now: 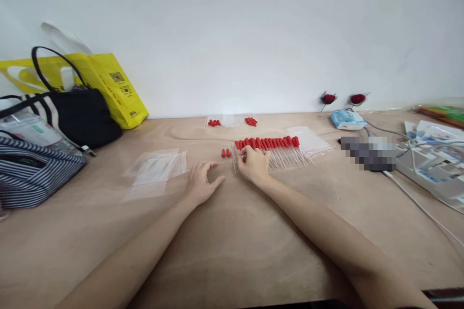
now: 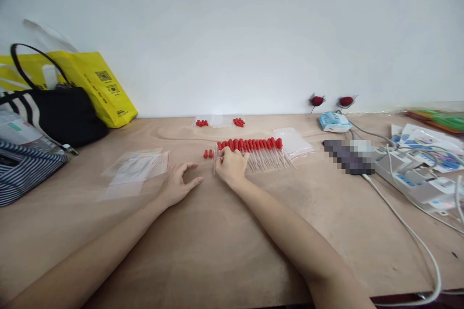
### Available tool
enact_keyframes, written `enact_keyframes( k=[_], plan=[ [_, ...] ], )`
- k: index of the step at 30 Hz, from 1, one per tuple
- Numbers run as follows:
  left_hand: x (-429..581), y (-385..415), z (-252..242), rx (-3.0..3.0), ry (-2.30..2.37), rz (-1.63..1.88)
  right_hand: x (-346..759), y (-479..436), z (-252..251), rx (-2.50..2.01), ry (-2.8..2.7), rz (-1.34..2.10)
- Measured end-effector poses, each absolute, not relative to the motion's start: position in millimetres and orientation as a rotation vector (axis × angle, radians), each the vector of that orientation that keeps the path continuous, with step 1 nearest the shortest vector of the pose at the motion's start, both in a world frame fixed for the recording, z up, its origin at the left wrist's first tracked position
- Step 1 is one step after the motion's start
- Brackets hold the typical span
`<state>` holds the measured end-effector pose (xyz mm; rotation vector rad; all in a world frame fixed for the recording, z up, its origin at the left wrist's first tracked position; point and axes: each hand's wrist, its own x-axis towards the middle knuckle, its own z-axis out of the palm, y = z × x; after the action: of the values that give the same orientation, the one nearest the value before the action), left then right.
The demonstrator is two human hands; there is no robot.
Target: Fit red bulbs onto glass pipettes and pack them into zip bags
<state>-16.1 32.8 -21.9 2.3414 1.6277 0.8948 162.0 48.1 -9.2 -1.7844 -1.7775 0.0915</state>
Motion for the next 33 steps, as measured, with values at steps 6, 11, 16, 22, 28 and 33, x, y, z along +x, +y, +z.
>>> enact_keyframes(
  k=[6, 11, 16, 22, 28, 33],
  plan=[
    [-14.6, 32.0, -21.1, 2.364, 1.643, 0.828, 150.2, 61.4, -8.8, -1.888, -1.842, 0.019],
    [-14.5, 35.3, -23.3, 2.374, 1.667, 0.873, 145.7, 63.2, -5.2, -1.903, -1.91, -0.024],
    [-12.0, 52.2, -27.3, 2.389, 1.634, 0.934, 144.8, 61.5, -3.4, -1.89, -1.99, -0.058],
    [-1.0, 86.1, -28.5, 2.394, 1.633, 0.954, 147.4, 57.6, -6.2, -1.81, -1.986, -0.066],
    [8.9, 98.5, -25.3, 2.451, 1.524, 0.92, 141.7, 53.2, -5.4, -1.82, -1.967, -0.029],
    [9.1, 96.1, -23.2, 2.438, 1.538, 0.909, 137.5, 48.7, 1.4, -1.944, -1.99, -0.012]
  ],
)
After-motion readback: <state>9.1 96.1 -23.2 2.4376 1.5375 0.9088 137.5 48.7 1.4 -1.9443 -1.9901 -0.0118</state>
